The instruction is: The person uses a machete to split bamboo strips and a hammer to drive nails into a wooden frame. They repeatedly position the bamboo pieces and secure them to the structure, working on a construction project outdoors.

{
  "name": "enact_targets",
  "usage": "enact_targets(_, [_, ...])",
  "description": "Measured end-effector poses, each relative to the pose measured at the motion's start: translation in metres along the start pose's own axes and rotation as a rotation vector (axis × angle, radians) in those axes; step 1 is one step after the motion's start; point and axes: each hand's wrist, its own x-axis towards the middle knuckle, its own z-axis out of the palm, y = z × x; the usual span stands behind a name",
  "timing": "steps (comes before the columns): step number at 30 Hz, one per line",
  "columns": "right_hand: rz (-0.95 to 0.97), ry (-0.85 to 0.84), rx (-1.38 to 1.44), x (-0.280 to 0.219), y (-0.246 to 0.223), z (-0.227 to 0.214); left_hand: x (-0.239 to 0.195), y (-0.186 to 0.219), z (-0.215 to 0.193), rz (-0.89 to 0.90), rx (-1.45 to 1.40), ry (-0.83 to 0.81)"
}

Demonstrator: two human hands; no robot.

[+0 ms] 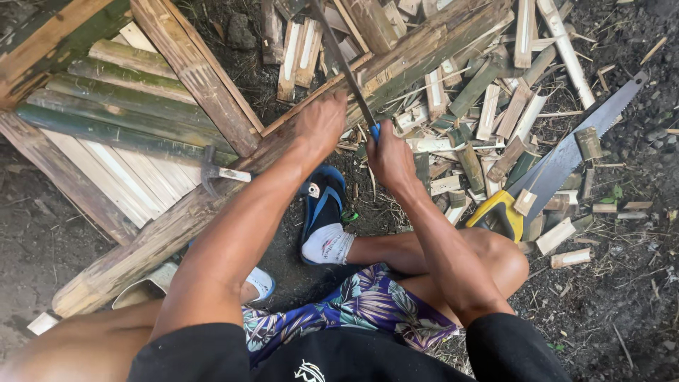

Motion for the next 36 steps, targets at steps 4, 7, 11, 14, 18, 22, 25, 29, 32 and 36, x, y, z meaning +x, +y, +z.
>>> enact_targets(4, [-0.171,0.253,0.224,-0.03,-0.024,-0.035,0.0,0.003,-0.011,-0.05,-0.054,-0.09])
enact_targets(7, [-0.171,0.351,0.331,-0.03,-0.023,-0.033,-0.002,0.002,-0.013,-0.032,-0.036,-0.129])
enact_targets(11, [0.068,-0.049,-0.058,0.011,0.002,0.007,-0.002,-0.002,-0.006,0.001,-0.06,-0.007])
enact_targets(14, [0.016,-0.008,0.035,0.006,0.009,0.004,0.0,-0.006,-0.009,0.006,-0.029,0.004])
enact_targets(18, [-0.087,0.164,0.202,-0.015,-0.002,-0.01,0.003,-0.006,-0.004,-0.154,-0.196,-0.182])
enact_targets(22, [-0.071,0.181,0.15,-0.006,-0.003,-0.001,0.008,-0.008,0.005,-0.281,-0.3,-0.11])
enact_targets(25, [0.019,0.03,0.03,0.009,0.009,0.007,0.004,-0.014,0.005,0.002,-0.087,0.046])
enact_targets(29, [0.068,0.015,0.14,0.003,0.005,-0.002,-0.001,-0.013,-0.005,-0.017,-0.056,-0.044])
enact_targets(32, [-0.045,0.242,0.216,-0.009,0.004,-0.004,-0.005,-0.01,-0.012,-0.06,-0.114,-0.143])
enact_targets(36, [-0.001,0.06,-0.039,0.014,0.022,0.021,-0.002,-0.012,-0.004,-0.056,-0.139,-0.13])
